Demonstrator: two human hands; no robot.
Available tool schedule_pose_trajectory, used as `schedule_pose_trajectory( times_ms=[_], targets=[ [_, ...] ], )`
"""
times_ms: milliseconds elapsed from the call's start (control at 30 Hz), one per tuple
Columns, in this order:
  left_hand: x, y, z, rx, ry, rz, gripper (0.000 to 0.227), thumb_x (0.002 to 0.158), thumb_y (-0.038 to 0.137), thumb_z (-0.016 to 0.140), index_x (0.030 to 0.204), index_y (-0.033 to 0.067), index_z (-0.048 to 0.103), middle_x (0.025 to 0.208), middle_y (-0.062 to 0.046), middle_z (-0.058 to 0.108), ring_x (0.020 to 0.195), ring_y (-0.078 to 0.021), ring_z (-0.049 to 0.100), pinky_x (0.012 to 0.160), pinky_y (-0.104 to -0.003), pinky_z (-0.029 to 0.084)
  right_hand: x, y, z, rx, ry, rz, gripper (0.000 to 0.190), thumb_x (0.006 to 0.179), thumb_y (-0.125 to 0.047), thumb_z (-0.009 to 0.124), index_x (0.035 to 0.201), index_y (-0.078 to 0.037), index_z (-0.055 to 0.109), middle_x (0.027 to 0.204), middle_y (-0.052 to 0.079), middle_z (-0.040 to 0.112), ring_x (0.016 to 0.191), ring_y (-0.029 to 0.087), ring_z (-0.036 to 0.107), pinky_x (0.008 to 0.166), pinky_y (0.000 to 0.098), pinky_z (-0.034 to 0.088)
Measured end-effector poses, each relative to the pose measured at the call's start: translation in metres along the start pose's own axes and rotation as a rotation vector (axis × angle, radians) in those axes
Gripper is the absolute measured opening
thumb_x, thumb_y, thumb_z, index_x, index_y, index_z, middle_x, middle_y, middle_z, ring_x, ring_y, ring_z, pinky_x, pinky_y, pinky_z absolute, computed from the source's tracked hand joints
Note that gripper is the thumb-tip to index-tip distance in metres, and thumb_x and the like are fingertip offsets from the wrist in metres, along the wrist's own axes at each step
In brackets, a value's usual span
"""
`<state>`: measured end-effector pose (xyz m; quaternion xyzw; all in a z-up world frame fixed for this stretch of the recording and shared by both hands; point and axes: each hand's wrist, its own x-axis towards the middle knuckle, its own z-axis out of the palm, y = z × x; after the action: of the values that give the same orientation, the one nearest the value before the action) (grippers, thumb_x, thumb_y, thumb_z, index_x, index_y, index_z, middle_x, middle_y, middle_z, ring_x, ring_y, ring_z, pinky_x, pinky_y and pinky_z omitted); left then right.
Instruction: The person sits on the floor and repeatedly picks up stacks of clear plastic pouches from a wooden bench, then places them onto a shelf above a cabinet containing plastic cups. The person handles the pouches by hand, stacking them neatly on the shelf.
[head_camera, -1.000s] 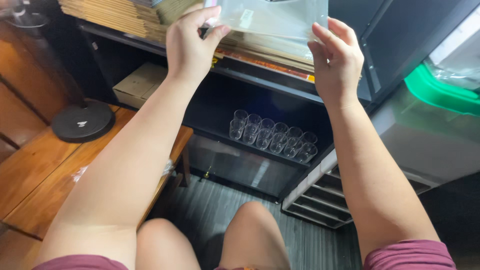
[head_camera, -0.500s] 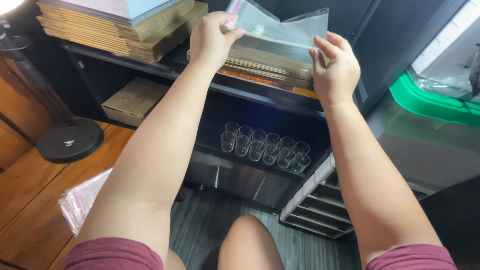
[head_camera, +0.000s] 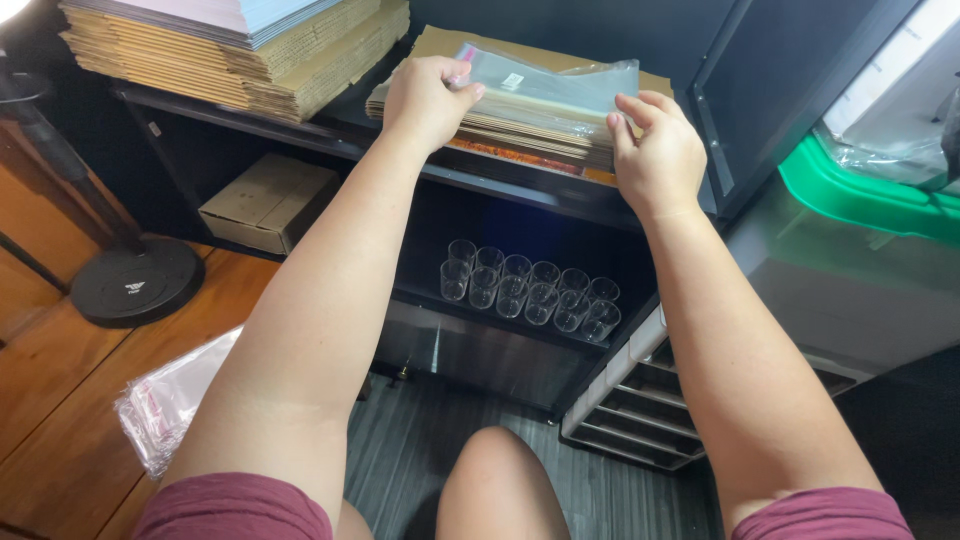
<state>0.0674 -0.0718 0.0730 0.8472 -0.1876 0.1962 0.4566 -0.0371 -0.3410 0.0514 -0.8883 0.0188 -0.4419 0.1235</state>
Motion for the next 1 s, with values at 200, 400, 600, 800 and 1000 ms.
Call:
schedule_pose_trajectory(
  times_ms=[200,400,600,800,1000],
  targets=[
    [-0.007,0.000,-0.003,0.000,-0.074,0.029,0.045,0.095,0.041,0.070,0.132,0.0143,0.070,0.137,-0.004,0.069,0.127,-0.0228,0.063,0.103,-0.043,0.051,-0.010,-0.012,-0.011,0.033,-0.104,0.073,0.042,0.107,-0.040,0.046,0.132,-0.017,0.072,0.132,0.005,0.068,0.116,0.029,0.063,0.088,0.0465,0.050],
    [-0.007,-0.004,0.000,-0.032,-0.066,0.012,0.041,0.099,0.036,0.065,0.135,0.0163,0.068,0.137,-0.006,0.069,0.125,-0.0248,0.065,0.101,-0.044,0.052,-0.007,-0.010,-0.011,0.028,-0.082,0.054,0.040,0.109,-0.038,0.047,0.130,-0.018,0.075,0.127,0.005,0.070,0.113,0.028,0.064,0.085,0.0450,0.051],
    [-0.006,-0.002,0.002,-0.002,-0.063,-0.011,0.039,0.100,0.038,0.061,0.133,0.0191,0.068,0.133,-0.001,0.072,0.121,-0.0212,0.066,0.099,-0.040,0.053,-0.008,-0.010,-0.013,0.029,-0.105,0.073,0.037,0.107,-0.038,0.051,0.131,-0.022,0.074,0.124,0.004,0.069,0.113,0.026,0.064,0.085,0.0441,0.051],
    [0.000,-0.031,0.005,0.113,0.202,0.162,0.036,0.098,0.042,0.067,0.128,0.0226,0.071,0.140,-0.010,0.056,0.129,-0.0348,0.049,0.099,-0.051,0.047,-0.018,-0.014,-0.015,-0.025,0.185,-0.209,0.031,0.105,-0.032,0.069,0.128,-0.011,0.073,0.123,0.011,0.063,0.115,0.036,0.050,0.087,0.0503,0.049],
    [-0.074,-0.033,-0.048,-0.003,0.200,0.207,0.026,0.096,0.026,0.073,0.121,0.0183,0.072,0.143,-0.017,0.055,0.139,-0.0357,0.043,0.113,-0.051,0.035,-0.050,-0.084,-0.030,0.240,0.297,-0.527,0.012,0.100,-0.007,0.078,0.111,-0.007,0.075,0.118,0.016,0.062,0.115,0.041,0.052,0.099,0.0559,0.047]
  ],
)
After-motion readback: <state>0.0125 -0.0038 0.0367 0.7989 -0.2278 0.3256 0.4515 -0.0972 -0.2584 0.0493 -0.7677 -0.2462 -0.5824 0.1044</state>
